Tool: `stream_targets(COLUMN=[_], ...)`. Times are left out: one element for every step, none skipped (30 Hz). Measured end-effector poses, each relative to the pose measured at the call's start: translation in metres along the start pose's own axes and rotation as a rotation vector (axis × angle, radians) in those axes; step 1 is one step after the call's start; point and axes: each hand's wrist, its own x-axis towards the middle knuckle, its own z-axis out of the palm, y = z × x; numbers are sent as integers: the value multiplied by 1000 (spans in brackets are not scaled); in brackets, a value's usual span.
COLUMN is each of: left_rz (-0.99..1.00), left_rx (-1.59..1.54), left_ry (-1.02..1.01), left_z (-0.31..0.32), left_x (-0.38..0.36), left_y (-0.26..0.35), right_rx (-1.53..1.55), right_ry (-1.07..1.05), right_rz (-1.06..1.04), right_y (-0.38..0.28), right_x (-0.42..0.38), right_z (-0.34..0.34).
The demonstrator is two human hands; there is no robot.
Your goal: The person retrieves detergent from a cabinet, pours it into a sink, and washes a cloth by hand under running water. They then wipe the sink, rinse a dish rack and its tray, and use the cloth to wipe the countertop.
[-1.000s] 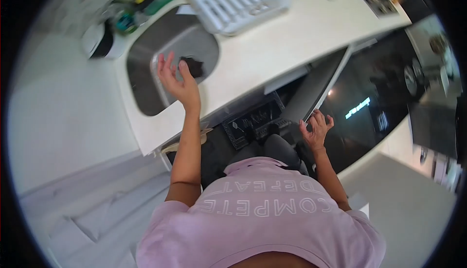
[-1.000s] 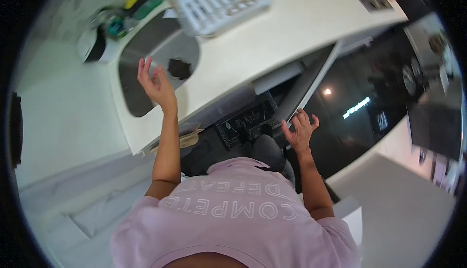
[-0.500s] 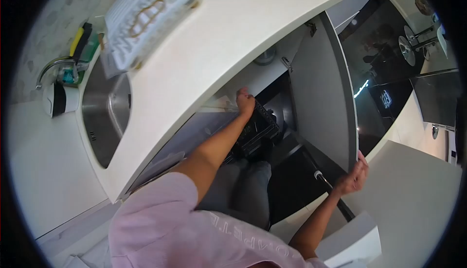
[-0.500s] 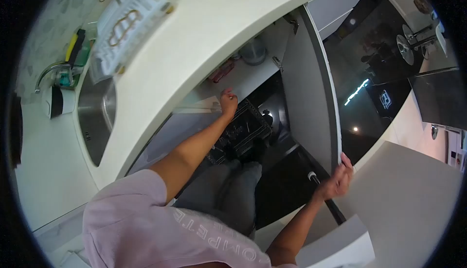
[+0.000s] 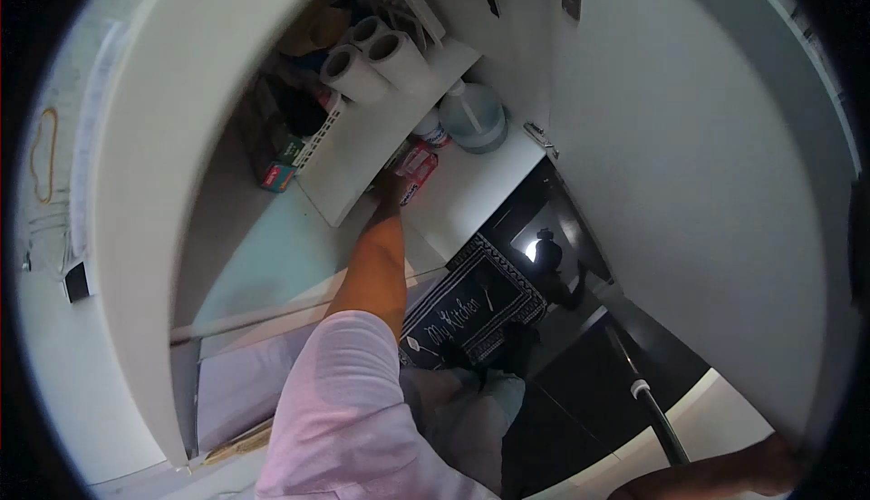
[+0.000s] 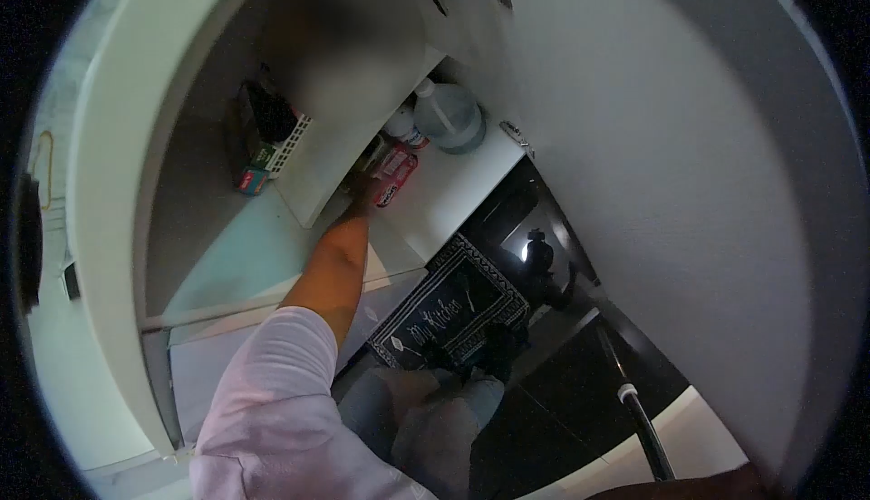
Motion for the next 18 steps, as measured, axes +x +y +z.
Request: stream_targets(left_rz=[71, 139, 206, 203, 197, 192, 195, 70, -58, -56, 165, 385, 384, 326, 265, 261, 176, 92], left_rx=[90, 178, 269, 275, 225, 175, 171, 199, 223, 216, 386, 556, 549, 297, 46, 44, 128, 210], left_ry=[66, 129, 189, 186, 106, 29, 25, 191, 358, 357, 335, 310, 307, 408, 502, 501, 286, 70], left_z=[25, 47, 70, 69, 67, 61, 62, 65, 69, 82, 94, 97, 105, 114, 117, 103, 76, 59], left_x=[17, 38, 52, 50, 48, 42, 35, 25, 20, 27, 35, 36, 36, 35, 29, 17, 0, -10], left_y=[-19, -34, -49, -52, -54, -50, -41, -29, -24, -33, -45, -49, -50, -48, -43, -31, -12, -4], right_rx=[-4, 259, 522, 523, 783, 1039, 1053, 1049, 1048, 1050, 1050, 906, 762, 767, 949, 1130, 1131, 1159], right_ry=[-4, 51, 103, 96, 162, 231, 261, 261, 242, 224, 229, 212, 190, 188, 144, 98, 97, 87], right_rz=[5, 108, 214, 217, 386, 559, 571, 565, 550, 533, 526, 410, 294, 289, 403, 521, 519, 504], right_y=[-3, -5, -9, -18, -30, -33, -30, -31, -34, -36, -35, -34, -34, -36, -45, -51, -47, -39], right_x=[3, 6, 9, 13, 19, 20, 20, 19, 18, 18, 16, 14, 12, 12, 14, 15, 15, 14], right_z=[6, 11, 14, 18, 21, 23, 22, 19, 17, 15, 13, 12, 11, 9, 6, 4, 3, 2])
